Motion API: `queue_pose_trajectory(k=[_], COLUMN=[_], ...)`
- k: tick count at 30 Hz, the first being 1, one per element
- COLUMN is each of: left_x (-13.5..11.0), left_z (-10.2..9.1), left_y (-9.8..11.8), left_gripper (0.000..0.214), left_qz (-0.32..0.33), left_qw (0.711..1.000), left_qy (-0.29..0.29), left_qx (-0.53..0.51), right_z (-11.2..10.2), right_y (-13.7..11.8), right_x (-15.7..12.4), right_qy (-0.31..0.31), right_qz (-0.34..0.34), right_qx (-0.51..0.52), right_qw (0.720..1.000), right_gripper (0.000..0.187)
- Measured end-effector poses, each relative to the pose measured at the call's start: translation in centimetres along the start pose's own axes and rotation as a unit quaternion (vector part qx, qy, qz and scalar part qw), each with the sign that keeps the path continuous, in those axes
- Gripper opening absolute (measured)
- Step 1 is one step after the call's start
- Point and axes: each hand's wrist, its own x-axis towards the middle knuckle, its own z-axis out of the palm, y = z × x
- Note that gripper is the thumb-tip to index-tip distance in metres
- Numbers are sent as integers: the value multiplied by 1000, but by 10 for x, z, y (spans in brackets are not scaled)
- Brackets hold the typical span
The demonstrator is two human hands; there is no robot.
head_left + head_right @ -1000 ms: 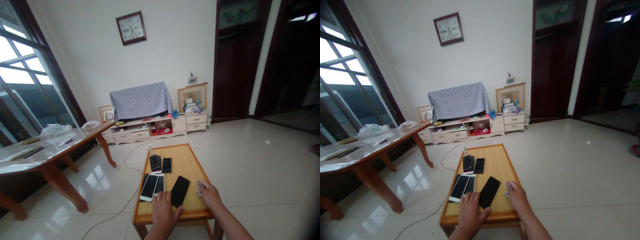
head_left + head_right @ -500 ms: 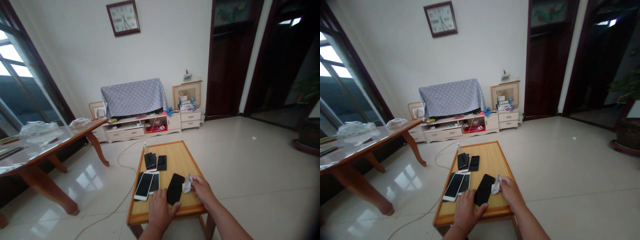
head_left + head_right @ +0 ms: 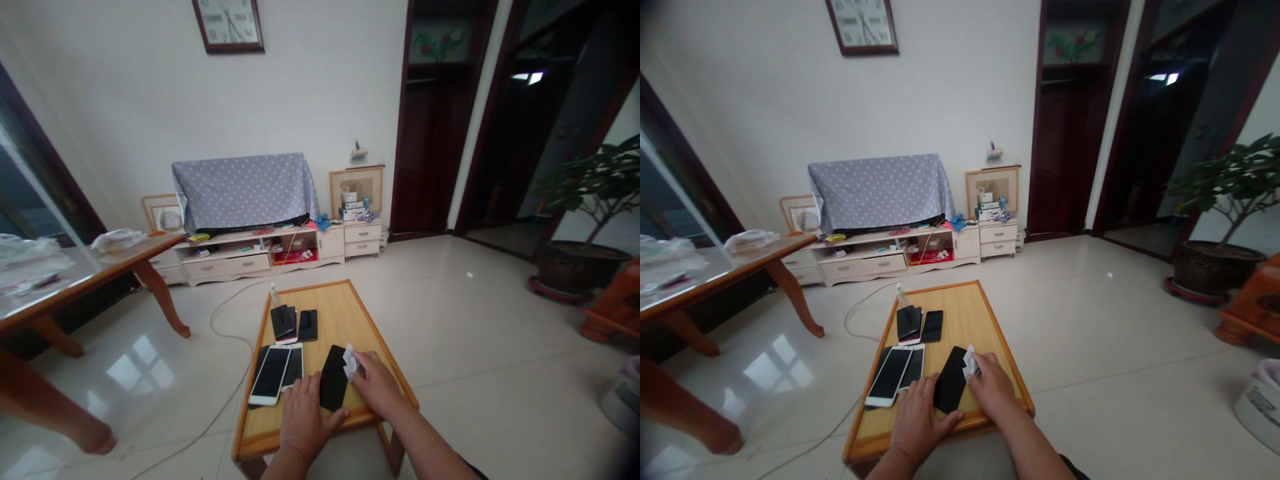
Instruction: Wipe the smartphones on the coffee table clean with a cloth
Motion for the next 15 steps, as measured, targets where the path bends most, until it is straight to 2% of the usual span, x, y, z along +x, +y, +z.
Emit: queue_pose_trajectory(k=[4,7,9,11,13,15], left_x=[-2,-3,-3,-3,-3,-3], left_z=[0,-1,-3,-5,-6,-6], left_y=[-1,-2,-4,-5,-7,-7], left_gripper=[71,63,61,61,60,59], left_qz=[-4,-3,2,11,20,28], left_qw=[1000,1000,999,998,997,997], left_qy=[5,7,3,-3,-11,-17], left_qx=[-11,-28,-43,-58,-68,-72], right_z=[11,10,5,-1,-7,-11], right_y=[-5,-4,-5,-6,-7,-8], right_x=[-2,1,2,2,1,1], right_qy=[43,84,80,60,40,35], right_qz=[45,85,119,162,202,221], right_qx=[4,143,285,409,487,524], right_qw=[998,983,948,896,849,822], right_gripper=[17,15,17,16,20,25])
